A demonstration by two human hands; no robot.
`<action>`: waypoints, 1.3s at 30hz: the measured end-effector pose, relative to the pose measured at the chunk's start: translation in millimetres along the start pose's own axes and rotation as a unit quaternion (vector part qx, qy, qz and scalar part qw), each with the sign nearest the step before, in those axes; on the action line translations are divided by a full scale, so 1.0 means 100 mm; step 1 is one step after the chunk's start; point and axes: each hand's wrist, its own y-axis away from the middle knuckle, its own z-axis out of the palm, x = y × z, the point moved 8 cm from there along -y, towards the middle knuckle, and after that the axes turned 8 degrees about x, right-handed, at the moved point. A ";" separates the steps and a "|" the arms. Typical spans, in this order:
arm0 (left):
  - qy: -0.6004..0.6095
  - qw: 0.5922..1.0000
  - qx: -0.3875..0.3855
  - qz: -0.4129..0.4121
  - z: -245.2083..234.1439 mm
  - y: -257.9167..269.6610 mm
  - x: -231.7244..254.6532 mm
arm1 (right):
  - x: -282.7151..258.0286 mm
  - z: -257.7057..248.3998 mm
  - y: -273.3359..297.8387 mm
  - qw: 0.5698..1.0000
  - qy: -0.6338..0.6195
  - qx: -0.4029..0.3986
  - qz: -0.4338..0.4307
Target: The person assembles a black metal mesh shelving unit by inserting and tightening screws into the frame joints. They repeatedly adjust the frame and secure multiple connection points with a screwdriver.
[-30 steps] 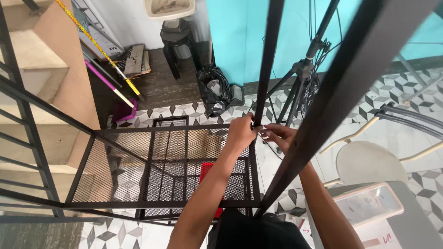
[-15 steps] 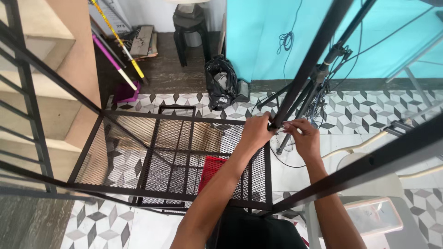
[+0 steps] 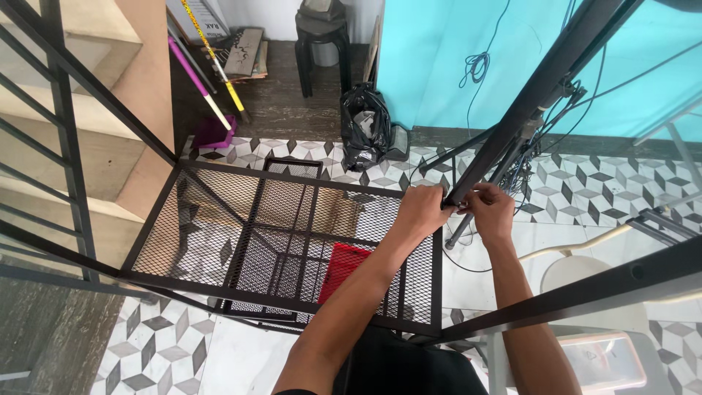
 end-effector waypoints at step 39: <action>-0.059 0.998 0.003 -0.016 0.02 0.07 0.34 | 0.37 -0.16 0.15 0.990 0.055 -0.129 0.007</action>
